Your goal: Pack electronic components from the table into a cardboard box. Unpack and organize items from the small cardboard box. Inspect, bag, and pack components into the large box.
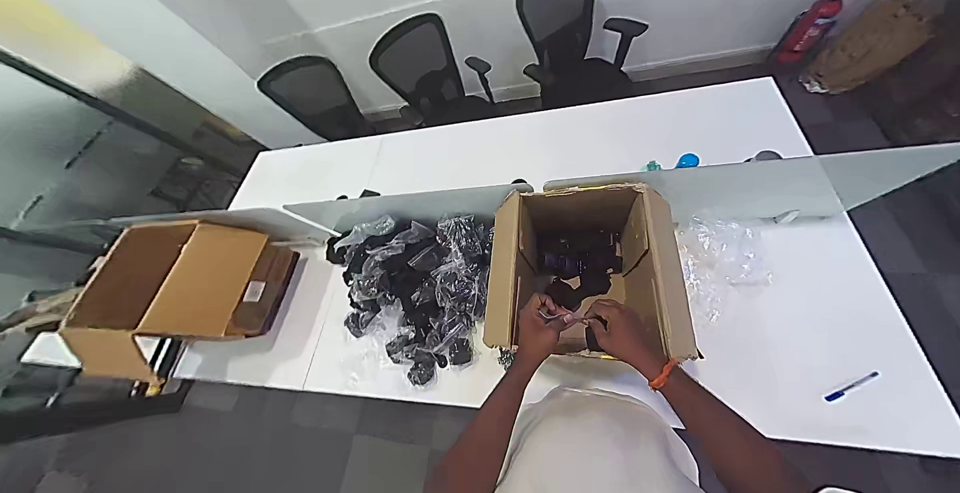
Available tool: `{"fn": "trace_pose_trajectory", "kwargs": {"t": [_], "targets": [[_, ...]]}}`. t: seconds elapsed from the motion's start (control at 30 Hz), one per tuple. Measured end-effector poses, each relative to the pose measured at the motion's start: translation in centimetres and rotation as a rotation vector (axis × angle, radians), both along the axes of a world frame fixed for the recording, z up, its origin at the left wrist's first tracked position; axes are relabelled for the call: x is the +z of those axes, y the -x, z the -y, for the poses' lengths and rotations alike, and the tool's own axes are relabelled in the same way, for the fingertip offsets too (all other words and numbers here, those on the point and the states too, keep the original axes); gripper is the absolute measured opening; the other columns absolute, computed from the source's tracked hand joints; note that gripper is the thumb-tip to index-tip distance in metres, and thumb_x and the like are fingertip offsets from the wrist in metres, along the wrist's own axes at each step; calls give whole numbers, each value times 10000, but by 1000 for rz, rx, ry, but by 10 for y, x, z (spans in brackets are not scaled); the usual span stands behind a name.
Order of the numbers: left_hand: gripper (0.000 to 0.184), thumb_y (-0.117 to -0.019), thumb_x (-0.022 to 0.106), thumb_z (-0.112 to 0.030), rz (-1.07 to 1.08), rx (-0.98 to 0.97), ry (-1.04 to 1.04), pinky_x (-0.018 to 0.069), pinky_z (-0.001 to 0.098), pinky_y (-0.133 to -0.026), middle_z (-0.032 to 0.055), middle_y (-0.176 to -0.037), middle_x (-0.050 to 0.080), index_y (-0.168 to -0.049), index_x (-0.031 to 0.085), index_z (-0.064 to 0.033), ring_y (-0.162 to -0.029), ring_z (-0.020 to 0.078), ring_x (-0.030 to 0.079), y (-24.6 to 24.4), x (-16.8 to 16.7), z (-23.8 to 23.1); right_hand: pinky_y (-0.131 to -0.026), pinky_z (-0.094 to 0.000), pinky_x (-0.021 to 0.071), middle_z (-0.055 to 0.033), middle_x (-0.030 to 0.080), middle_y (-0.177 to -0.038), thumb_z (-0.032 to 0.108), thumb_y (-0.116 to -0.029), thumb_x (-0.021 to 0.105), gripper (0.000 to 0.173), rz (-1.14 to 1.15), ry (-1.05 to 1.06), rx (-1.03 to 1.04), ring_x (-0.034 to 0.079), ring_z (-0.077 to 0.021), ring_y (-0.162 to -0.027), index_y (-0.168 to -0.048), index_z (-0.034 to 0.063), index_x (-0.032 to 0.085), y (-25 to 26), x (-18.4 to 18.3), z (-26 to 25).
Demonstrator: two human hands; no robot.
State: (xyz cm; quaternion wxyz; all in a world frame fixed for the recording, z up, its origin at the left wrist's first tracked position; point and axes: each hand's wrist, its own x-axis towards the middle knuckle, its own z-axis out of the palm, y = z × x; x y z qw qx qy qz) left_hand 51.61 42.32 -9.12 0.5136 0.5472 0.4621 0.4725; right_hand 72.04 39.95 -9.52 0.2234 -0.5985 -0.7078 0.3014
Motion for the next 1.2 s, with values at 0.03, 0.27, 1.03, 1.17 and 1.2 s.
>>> {"fn": "trace_pose_trajectory", "kwargs": {"t": [0.03, 0.27, 1.03, 1.17, 1.2], "targets": [[308, -752, 796, 85, 20, -16, -1, 622, 347, -738, 87, -830, 711, -923, 554, -1, -758, 174, 717, -2, 6, -1, -871, -419, 558, -13, 734, -996, 259, -956, 601, 189, -10, -21, -28, 692, -167, -962, -961, 141, 749, 0, 3, 4], [938, -816, 853, -199, -80, -209, -218, 532, 423, -1080, 194, -1386, 615, -1506, 291, 99, -1280, 261, 610, -30, 65, -47, -755, -301, 610, -22, 730, -921, 148, -965, 645, 148, -582, -265, -400, 690, -83, -804, -994, 33, 734, -61, 46, 28], [307, -983, 605, -210, -741, -127, -307, 563, 402, -987, 112, -1159, 718, -1221, 688, -35, -1081, 204, 691, -9, -22, 7, -934, -528, 525, -248, 639, -1230, 409, -1059, 514, 531, -730, 127, -1437, 638, -332, -1096, -1331, -43, 575, -223, -136, -9], [297, -993, 591, -222, -740, -142, -265, 570, 386, -966, 100, -1125, 723, -1209, 694, -45, -1044, 185, 696, -10, -22, 6, -520, -341, 508, -5, 572, -686, 463, -1093, 300, 437, -1389, 26, -1253, 571, -145, -571, -920, 152, 553, -210, -90, 23], [289, -994, 591, -225, -740, -151, -276, 573, 388, -954, 102, -1104, 725, -1192, 700, -46, -1028, 189, 698, -11, -22, 6, -515, -315, 516, 12, 591, -682, 473, -1093, 273, 460, -1548, 18, -1137, 590, -134, -571, -872, 181, 551, -208, -71, 29]]}}
